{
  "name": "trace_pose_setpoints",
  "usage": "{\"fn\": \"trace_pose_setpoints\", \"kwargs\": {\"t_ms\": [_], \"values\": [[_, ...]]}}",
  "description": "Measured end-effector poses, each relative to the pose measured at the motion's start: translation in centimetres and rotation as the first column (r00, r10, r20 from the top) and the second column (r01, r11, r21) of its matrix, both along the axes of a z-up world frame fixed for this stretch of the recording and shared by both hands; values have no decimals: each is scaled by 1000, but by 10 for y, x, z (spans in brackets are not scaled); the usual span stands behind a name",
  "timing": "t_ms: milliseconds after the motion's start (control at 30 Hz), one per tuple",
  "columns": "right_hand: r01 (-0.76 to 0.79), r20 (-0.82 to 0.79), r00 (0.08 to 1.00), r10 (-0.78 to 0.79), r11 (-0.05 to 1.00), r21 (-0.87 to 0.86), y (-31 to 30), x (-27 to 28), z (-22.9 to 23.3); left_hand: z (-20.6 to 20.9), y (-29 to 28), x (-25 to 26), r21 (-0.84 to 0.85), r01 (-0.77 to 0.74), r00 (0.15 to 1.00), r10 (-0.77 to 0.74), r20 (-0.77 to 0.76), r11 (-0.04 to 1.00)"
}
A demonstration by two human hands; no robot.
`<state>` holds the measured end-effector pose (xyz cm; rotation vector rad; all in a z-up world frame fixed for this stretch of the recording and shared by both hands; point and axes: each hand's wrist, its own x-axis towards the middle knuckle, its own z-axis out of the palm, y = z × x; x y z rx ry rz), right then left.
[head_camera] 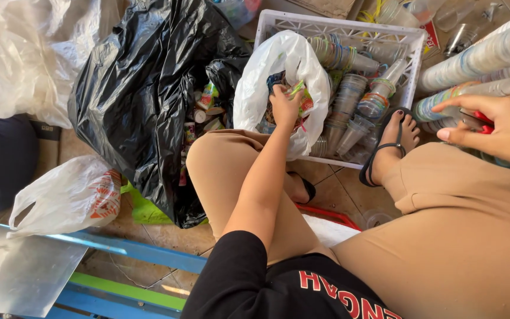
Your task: The person sits on a bench and uses a red utility knife to cut the rims off two plastic cups. They first cut an orange cup and then a green cup, holding each one in their left hand while cutting with their right hand.
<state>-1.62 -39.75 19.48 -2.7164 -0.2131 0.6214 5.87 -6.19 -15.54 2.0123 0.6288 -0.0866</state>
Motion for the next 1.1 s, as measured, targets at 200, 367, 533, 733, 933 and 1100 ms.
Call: {"fn": "trace_pose_setpoints", "kwargs": {"t_ms": [200, 367, 533, 733, 933, 1100], "values": [[2, 26, 1000, -6, 988, 153, -7, 0, -15, 16, 13, -6, -65, -47, 999, 47, -3, 997], [31, -35, 999, -28, 995, 93, 4, 4, -13, 50, 35, -27, -171, -173, 984, 164, -65, 970], [-63, -87, 994, 63, 998, 5, 6, 10, -31, 133, 40, -64, -200, -65, 928, 133, 348, 978], [-83, -27, 996, 89, 979, 185, 58, 15, 8, 200, 10, -72, 64, 187, 711, -180, 680, 980], [-54, -85, 994, 70, 982, 183, 85, 20, 21, 215, -38, -101, -249, 594, 562, -173, 809, 765], [-31, -275, 959, 69, 990, 139, 105, 19, 25, 218, -57, -131, -501, 686, 613, -49, 788, 527]]}}
